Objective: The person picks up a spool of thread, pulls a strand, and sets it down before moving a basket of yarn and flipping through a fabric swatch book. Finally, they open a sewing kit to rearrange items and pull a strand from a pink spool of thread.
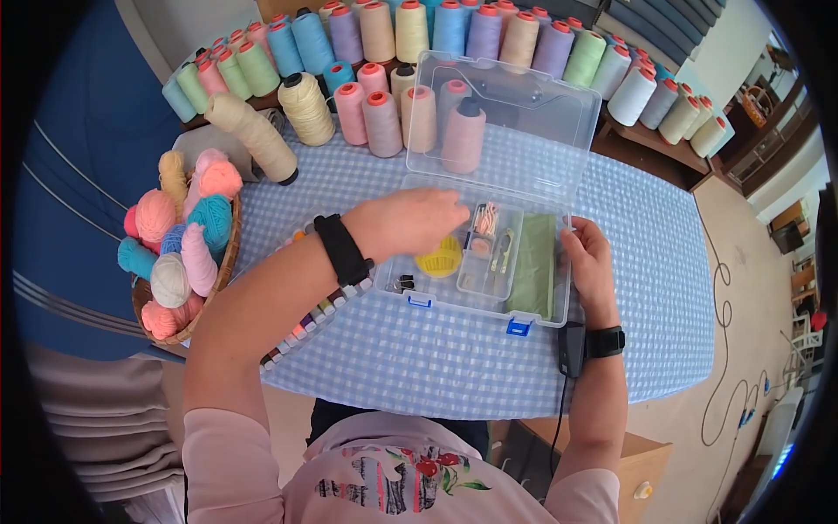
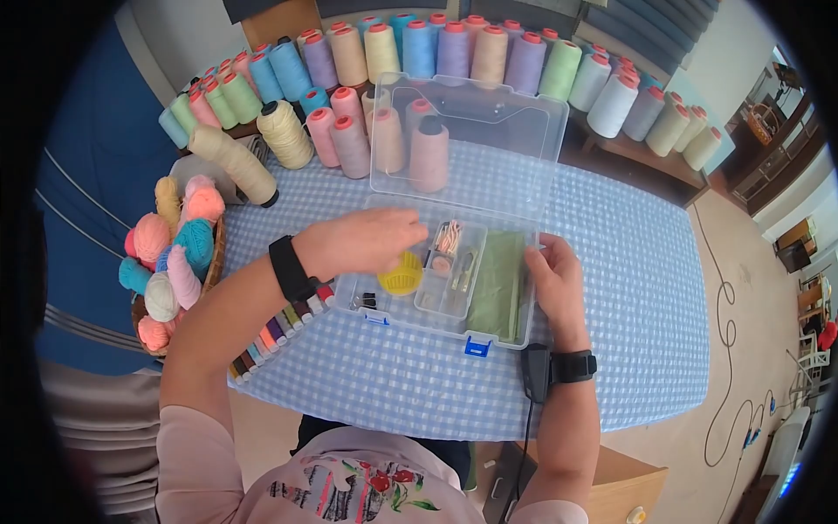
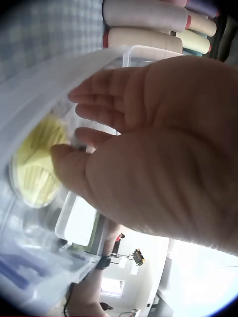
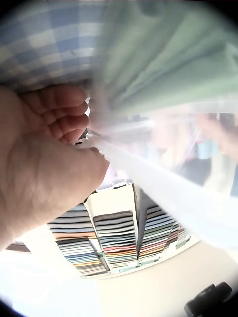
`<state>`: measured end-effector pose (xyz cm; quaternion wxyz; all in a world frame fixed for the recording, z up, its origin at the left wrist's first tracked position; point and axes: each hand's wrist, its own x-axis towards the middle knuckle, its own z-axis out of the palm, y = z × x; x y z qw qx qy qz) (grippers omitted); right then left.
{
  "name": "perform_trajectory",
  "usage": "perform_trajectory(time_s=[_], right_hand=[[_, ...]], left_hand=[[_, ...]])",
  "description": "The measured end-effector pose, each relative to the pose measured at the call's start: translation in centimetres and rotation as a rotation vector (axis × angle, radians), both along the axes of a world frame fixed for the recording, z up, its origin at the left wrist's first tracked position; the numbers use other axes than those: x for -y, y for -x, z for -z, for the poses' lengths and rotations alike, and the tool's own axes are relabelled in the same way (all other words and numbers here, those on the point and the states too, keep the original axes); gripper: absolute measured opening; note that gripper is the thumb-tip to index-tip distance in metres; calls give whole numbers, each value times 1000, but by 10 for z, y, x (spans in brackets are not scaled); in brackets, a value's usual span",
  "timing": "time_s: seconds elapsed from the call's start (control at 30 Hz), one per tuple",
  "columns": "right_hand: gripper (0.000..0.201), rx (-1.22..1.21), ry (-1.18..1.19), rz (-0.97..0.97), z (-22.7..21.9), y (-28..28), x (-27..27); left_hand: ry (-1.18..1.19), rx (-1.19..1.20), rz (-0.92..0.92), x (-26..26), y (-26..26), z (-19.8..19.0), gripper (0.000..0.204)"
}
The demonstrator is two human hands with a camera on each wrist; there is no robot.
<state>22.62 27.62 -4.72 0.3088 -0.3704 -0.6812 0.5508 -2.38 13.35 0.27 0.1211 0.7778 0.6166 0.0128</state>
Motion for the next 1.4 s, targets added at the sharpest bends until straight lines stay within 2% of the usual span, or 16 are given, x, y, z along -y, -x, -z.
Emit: perform_trajectory(time_s=[0.07, 0.2, 0.27, 0.37, 0.5, 0.57, 0.7, 0.77, 0.8, 0.87, 0.9, 0.97, 1.17, 1.2, 1.27, 1.4], right_hand=[[36, 3, -13, 3, 0, 0, -1], [36, -9, -11, 15, -4, 2, 2], [35, -1, -16, 13, -3, 2, 3], [35, -6, -26, 14, -4, 2, 2], [35, -4, -25, 11, -2, 2, 1], [35, -4, -30, 2, -2, 1, 2], [35, 1, -32, 2, -5, 3, 3], [35, 4, -36, 1, -4, 1, 2], [35, 9, -38, 2, -1, 1, 0], [35, 15, -39, -3, 0, 1, 0], [34, 5, -36, -5, -1, 1, 1], [34, -5, -36, -11, -2, 2, 1], [34, -12, -42, -5, -1, 3, 1], [34, 7, -38, -3, 0, 2, 0], [34, 26, -32, 5, 0, 2, 0], [34, -13, 3, -7, -4, 2, 2]], left_hand=[[-203, -107, 67, -4, 6, 5, 35], [-168, -109, 57, 6, -7, -25, 35], [-2, 56, 132, 16, -16, -38, 37], [26, -68, 104, 24, -23, -28, 40], [10, -67, 65, 13, -17, -16, 43], [-98, -92, 26, 11, -10, -12, 43], [-183, -137, 39, 22, -8, -29, 37], [254, 50, -3, 30, -13, -44, 28], [255, 53, -1, 32, -15, -42, 28], [280, -95, 75, 36, -19, -40, 24], [279, -94, 71, 35, -19, -38, 24], [429, 5, -6, 30, -17, -32, 25], [412, 82, 82, 25, -10, -23, 22], [413, 82, 78, 24, -10, -25, 22], [485, 141, -43, 19, -14, -30, 21], [427, 188, -49, 14, -6, -19, 21]])
